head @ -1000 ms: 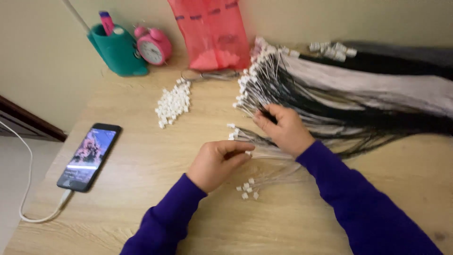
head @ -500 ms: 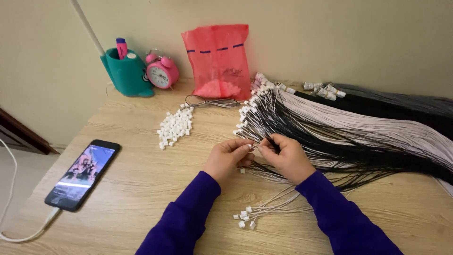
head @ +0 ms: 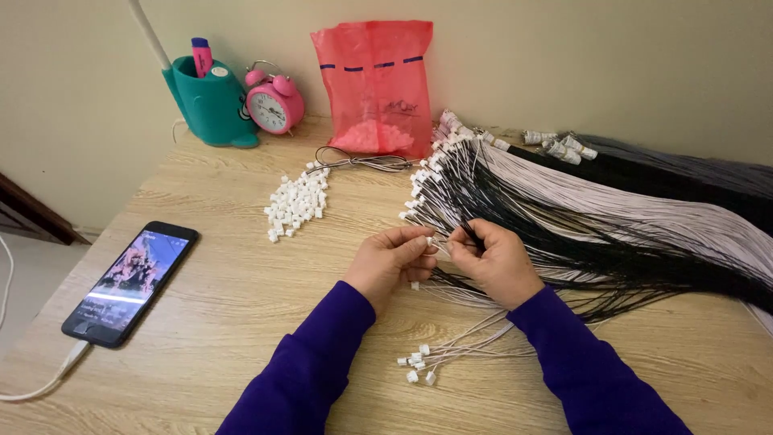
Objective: The person attaches small white plastic connectors to the ends of numerous black and grey wires. They organize the wires into bundles and occasionally interact with a smartphone placed on the table.
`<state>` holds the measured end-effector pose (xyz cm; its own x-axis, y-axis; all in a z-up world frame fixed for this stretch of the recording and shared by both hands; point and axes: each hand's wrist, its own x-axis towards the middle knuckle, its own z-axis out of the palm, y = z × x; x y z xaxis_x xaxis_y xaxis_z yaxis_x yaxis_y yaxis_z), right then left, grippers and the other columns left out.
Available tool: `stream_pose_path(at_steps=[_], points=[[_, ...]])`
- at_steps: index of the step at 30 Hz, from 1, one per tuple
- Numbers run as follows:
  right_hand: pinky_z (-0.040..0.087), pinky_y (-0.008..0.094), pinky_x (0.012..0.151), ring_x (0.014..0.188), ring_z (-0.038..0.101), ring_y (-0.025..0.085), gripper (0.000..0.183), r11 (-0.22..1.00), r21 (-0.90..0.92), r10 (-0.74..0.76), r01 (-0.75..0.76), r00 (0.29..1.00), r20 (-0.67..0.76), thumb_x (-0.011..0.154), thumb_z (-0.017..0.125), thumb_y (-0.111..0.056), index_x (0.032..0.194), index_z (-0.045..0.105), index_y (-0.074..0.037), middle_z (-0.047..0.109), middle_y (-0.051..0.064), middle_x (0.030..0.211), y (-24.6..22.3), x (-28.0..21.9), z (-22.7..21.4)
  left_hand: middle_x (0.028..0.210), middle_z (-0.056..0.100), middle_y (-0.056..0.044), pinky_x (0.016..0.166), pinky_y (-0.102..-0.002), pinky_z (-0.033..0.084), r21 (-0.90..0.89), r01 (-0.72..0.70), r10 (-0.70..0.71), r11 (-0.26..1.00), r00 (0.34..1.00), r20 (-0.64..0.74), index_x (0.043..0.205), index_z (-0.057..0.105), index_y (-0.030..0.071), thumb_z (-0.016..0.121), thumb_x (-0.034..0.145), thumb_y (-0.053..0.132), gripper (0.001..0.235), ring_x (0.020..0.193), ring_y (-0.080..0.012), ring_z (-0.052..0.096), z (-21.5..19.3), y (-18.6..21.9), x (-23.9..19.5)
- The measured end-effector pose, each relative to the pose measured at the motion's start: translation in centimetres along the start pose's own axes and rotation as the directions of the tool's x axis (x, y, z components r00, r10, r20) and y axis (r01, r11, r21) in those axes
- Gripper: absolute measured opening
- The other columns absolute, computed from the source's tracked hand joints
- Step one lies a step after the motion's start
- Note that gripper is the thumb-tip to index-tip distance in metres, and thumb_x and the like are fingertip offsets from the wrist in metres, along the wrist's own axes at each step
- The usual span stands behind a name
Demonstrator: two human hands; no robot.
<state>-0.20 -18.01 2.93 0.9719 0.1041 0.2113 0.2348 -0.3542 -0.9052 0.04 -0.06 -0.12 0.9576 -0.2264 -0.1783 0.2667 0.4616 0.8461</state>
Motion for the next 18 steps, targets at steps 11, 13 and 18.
stream_pose_path(at_steps=[11, 13, 18], points=[[0.053, 0.026, 0.059, 0.063, 0.057, 0.012, 0.007, 0.993, -0.091, -0.084, 0.082, 0.996, -0.017, 0.076, 0.076, -0.006, 0.081, 0.071, -0.003, 0.058, 0.008, 0.063, -0.7, -0.2, 0.1, 0.088, 0.074, -0.013, 0.060, -0.027, 0.062, 0.012, 0.023, -0.023, 1.000, 1.000, -0.002, 0.113, 0.066, 0.002, 0.064, 0.092, 0.013, 0.024, 0.074, -0.0196, 0.074, 0.0, 0.3, -0.1], [0.054, 0.025, 0.059, 0.062, 0.058, 0.011, 0.007, 0.991, -0.095, -0.098, 0.096, 0.995, -0.016, 0.076, 0.076, -0.007, 0.080, 0.071, -0.004, 0.058, 0.008, 0.063, -0.6, -0.2, 0.1, 0.088, 0.074, -0.013, 0.060, -0.026, 0.061, 0.017, 0.025, -0.025, 1.000, 1.000, -0.002, 0.113, 0.066, 0.001, 0.063, 0.092, 0.013, 0.024, 0.074, -0.0193, 0.074, 0.0, 0.2, -0.1], [0.053, 0.025, 0.058, 0.062, 0.055, 0.010, 0.007, 0.983, -0.111, -0.150, 0.148, 0.989, -0.008, 0.078, 0.075, -0.007, 0.079, 0.070, -0.002, 0.057, 0.008, 0.063, -0.9, -0.3, 0.1, 0.088, 0.073, -0.013, 0.060, -0.027, 0.062, 0.030, 0.022, -0.021, 0.999, 1.000, -0.007, 0.113, 0.066, 0.002, 0.065, 0.092, 0.014, 0.025, 0.074, -0.0196, 0.074, 0.0, 0.1, -0.1]])
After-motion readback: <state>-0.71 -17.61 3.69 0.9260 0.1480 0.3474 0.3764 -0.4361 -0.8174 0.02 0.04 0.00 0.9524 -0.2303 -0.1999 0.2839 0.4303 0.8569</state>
